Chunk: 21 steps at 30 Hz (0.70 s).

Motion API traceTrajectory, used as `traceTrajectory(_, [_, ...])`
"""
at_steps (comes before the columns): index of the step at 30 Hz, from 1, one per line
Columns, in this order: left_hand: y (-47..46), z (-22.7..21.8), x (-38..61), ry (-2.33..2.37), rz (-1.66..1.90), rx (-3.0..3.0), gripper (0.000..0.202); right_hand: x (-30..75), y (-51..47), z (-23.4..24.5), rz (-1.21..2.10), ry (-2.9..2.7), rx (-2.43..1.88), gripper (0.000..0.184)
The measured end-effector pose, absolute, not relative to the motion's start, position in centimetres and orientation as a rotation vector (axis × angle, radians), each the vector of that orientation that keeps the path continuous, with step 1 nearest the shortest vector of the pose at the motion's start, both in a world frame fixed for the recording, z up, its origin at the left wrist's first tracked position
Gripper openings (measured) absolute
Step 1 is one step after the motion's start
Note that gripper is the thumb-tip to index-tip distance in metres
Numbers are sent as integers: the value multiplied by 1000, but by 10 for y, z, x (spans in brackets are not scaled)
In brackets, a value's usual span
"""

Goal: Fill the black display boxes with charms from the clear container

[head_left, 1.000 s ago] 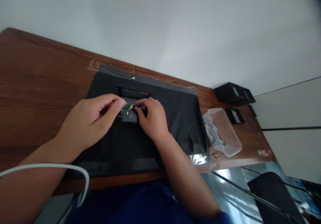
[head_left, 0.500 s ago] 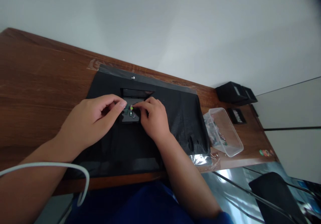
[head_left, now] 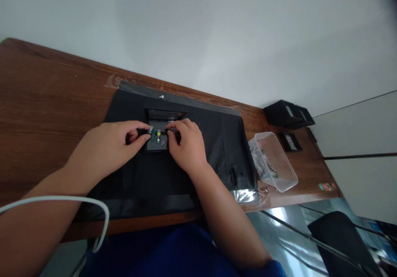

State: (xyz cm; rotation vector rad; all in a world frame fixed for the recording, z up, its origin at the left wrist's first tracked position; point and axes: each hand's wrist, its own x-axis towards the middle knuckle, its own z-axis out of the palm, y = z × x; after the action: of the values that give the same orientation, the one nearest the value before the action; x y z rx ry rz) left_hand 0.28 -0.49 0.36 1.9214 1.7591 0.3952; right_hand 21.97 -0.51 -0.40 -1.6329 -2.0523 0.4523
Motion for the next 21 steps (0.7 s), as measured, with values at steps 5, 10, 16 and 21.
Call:
traceTrajectory(5, [-5,-2,4,1743,385,1929,42,219,-4,-4,405,-1994,-1689,23])
traceTrajectory(10, [-6,-3,5,1727,410,1944,42,218,-3,-4,350,-1983,-1751,29])
traceTrajectory(16, [-6,-4,6,1716,381,1930,47,217,-2,-7,367,-2024,-1772,31])
traceTrajectory(21, [-6,-4,6,1705,382,1915,48,217,-1,-8,423,-1999,-1753,19])
